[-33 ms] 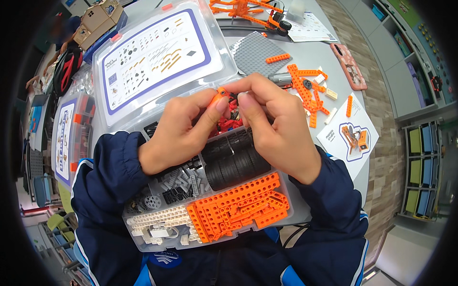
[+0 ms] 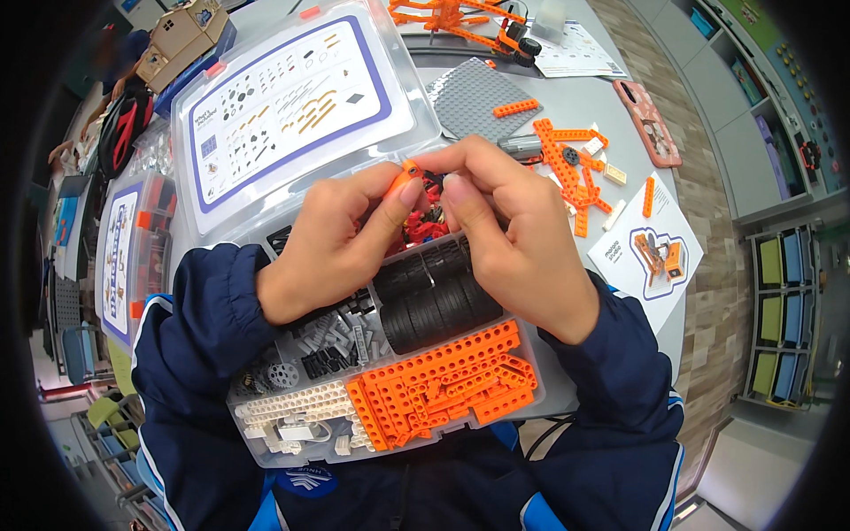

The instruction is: The person opens a compartmentalized construction kit and selects small red and orange plastic pieces. They connect a few pieces together by hand, then place the small assembly on the table. The person continues to pick and place individual pieces within the kit compartments.

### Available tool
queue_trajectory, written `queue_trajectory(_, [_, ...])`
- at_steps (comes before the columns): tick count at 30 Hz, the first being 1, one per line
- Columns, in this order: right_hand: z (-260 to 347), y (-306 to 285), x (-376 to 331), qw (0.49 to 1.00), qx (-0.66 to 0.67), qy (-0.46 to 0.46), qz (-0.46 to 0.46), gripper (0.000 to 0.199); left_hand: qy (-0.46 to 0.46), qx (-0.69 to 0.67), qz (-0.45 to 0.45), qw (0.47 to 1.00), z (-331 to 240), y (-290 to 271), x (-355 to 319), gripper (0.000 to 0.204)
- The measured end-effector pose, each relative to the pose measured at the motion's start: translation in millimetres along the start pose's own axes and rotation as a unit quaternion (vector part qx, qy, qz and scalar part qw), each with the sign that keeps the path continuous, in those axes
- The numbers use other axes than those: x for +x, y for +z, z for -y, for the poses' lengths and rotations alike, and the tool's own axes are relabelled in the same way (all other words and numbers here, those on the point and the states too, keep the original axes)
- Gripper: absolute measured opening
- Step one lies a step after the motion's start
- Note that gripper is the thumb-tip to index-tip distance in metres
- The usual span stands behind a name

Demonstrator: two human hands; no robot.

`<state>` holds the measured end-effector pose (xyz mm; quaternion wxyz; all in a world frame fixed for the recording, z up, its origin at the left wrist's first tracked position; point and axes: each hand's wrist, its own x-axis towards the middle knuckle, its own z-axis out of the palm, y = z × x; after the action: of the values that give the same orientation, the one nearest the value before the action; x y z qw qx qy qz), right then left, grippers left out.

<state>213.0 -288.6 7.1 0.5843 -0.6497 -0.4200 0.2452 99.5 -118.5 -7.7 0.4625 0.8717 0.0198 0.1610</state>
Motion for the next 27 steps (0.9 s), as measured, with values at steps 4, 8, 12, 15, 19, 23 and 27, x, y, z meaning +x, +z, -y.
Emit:
queue_trajectory(4, [0.3,3.0,1.5,0.999,0.006,-0.032,-0.006,0.03,0.015,0.006,-0.031,0.999,2.4,1.1,0.7,0.025])
queue_trajectory(8, [-0.8,5.3,2.1,0.997,-0.067,-0.031,-0.028,0.035,0.011,0.039,-0.021,0.999,2.8,-0.1,-0.2,0.021])
queue_trajectory(12, [-2.6,3.1,-2.9,0.995,-0.097,-0.019,-0.016,0.037,0.036,0.065,-0.029,0.997,2.6,0.5,0.8,0.018])
queue_trajectory(15, [-6.9,2.6,-2.7,0.991,-0.127,-0.05,-0.015,0.039,0.038,0.071,-0.032,0.996,1.1,0.9,0.2,0.017])
queue_trajectory(19, [-10.3,5.1,-1.0,0.985,-0.15,-0.082,-0.032,0.04,0.056,0.103,-0.03,0.993,-0.6,1.2,-0.7,0.016])
queue_trajectory(23, [-9.3,8.9,0.9,0.982,-0.165,-0.072,-0.055,0.041,0.089,0.141,-0.041,0.985,0.1,3.4,-1.0,0.014])
queue_trajectory(27, [-5.4,12.6,2.3,0.982,-0.168,-0.055,-0.063,0.035,0.117,0.163,-0.045,0.979,1.9,6.9,-2.3,0.013])
